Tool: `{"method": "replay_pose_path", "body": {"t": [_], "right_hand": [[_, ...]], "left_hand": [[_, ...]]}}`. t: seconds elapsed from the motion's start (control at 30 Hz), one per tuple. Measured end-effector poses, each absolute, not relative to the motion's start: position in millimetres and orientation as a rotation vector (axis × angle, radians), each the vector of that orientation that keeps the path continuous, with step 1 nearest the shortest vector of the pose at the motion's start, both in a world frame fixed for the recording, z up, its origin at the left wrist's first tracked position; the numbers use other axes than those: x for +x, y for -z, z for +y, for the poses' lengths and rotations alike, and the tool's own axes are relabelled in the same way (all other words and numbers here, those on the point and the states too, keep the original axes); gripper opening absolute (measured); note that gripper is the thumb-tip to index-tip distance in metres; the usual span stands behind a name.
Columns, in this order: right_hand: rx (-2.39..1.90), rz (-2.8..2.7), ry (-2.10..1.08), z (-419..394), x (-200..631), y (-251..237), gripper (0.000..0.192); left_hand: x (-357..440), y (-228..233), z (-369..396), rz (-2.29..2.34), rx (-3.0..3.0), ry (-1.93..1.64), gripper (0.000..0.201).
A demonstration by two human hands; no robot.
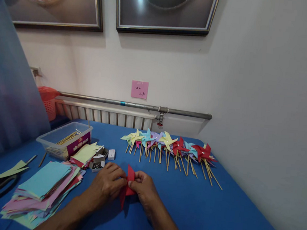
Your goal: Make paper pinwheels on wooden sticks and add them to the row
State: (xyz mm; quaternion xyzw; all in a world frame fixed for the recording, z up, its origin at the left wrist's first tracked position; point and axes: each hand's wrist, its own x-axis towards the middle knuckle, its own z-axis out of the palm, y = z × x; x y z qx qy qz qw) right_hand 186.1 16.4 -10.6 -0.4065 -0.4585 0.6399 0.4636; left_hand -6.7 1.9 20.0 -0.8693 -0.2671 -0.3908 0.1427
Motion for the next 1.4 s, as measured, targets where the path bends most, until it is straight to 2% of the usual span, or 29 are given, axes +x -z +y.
{"method": "replay_pose_path", "body": {"t": [0.53, 0.77, 0.87, 0.97, 1.07, 1.2, 1.3, 1.4], "right_hand": [[-0.962, -1.113, -1.63, 8, 185, -6, 0.036], [-0.97, -1.154, -1.528, 10, 182, 2, 0.036], [-0.98, -1.177, -1.447, 14, 180, 4, 0.04], [-0.941, -1.172, -1.402, 19, 179, 7, 0.044], [-0.928, -1.189, -1.385, 19, 177, 8, 0.043], [-0.992, -1.273, -1.358, 11, 173, -1, 0.027], [-1.022, -1.333, -1.311, 5, 172, -10, 0.019], [-1.051, -1.37, -1.24, 3, 171, -12, 0.017]], "left_hand": [[-7, -20, 2, -0.787, -2.493, 1.062, 0.025], [-10, -24, -2, -0.892, -2.6, 1.139, 0.024], [-15, -30, -2, -1.185, -2.618, 1.332, 0.02], [-17, -34, 2, -1.748, -2.636, 1.667, 0.017], [-14, -32, 7, -2.191, -2.71, 1.975, 0.023], [-5, -22, 10, -2.348, -2.789, 2.267, 0.031], [1, -18, 9, -2.33, -2.821, 2.317, 0.028], [2, -18, 8, -2.335, -2.765, 2.31, 0.026]]}}
